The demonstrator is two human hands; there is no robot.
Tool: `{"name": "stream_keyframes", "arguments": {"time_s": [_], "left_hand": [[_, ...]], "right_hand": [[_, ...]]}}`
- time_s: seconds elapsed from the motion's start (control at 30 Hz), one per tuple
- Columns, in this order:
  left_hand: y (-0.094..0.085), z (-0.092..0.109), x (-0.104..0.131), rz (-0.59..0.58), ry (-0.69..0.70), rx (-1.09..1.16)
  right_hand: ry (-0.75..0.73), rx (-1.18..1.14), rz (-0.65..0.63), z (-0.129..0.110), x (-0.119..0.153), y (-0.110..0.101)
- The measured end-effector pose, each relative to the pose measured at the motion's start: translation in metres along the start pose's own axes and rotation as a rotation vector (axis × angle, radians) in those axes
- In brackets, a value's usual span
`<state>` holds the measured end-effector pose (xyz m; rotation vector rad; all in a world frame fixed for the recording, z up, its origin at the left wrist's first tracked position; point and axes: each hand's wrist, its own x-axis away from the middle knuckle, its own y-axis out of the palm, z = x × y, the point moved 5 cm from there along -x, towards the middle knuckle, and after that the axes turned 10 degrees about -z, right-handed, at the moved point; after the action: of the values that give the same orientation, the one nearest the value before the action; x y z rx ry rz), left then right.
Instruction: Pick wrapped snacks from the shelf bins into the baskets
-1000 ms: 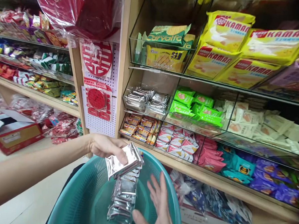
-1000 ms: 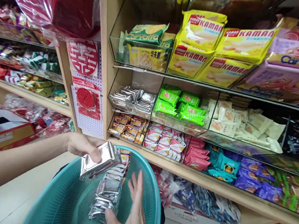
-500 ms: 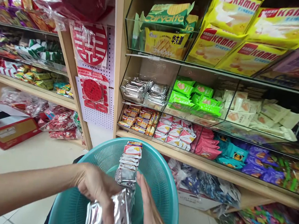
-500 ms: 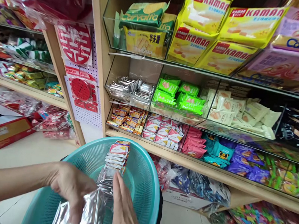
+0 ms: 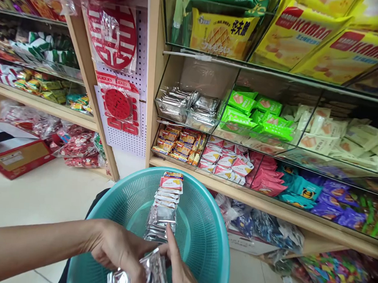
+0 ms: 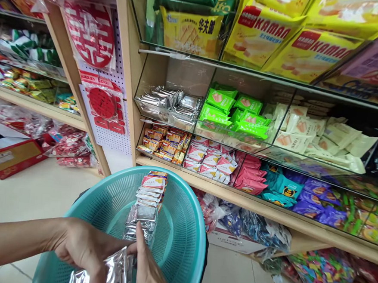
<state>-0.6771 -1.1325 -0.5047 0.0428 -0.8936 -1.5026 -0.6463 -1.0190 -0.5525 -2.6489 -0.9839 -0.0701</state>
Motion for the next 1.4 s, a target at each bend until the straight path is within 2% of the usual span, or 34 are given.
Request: {"name": "stream_keyframes", "arguments": {"time_s": [0.1,0.33,0.47,0.57,0.67,0.73,0.9,1.07,1.27,1.4], "left_hand": [[-0.001,-0.001,0.000,-0.006,-0.005,-0.005],[-0.011,0.009,0.006,0.011,-0.069,-0.094],[-0.017,0.034,0.012,0.007,-0.127,-0.197],[-0.020,0.060,0.016,0.026,-0.150,-0.264],[-0.017,0.083,0.017,0.001,-0.133,-0.352],[-0.015,0.089,0.017,-0.027,-0.131,-0.381],[-0.015,0.078,0.011,-0.035,-0.169,-0.308],[-0.020,0.065,0.014,-0.002,-0.150,-0.282],[-0.023,0.079,0.028,0.151,-0.136,-0.307],[-0.015,0.086,0.029,0.172,-0.098,-0.308]], "right_hand": [[-0.009,-0.009,-0.025,0.001,-0.005,0.002],[-0.042,0.008,0.010,-0.027,-0.006,-0.008],[-0.096,0.052,0.146,-0.039,-0.006,-0.023],[-0.087,-0.022,0.232,-0.049,-0.006,-0.039],[-0.076,-0.128,0.239,-0.061,-0.003,-0.049],[-0.057,-0.180,0.238,-0.064,-0.002,-0.052],[-0.078,-0.278,0.263,-0.058,-0.001,-0.046],[-0.109,-0.382,0.287,-0.053,-0.006,-0.035],[-0.182,-0.382,0.323,-0.055,-0.012,-0.042],[-0.177,-0.448,0.343,-0.053,-0.013,-0.041]]}}
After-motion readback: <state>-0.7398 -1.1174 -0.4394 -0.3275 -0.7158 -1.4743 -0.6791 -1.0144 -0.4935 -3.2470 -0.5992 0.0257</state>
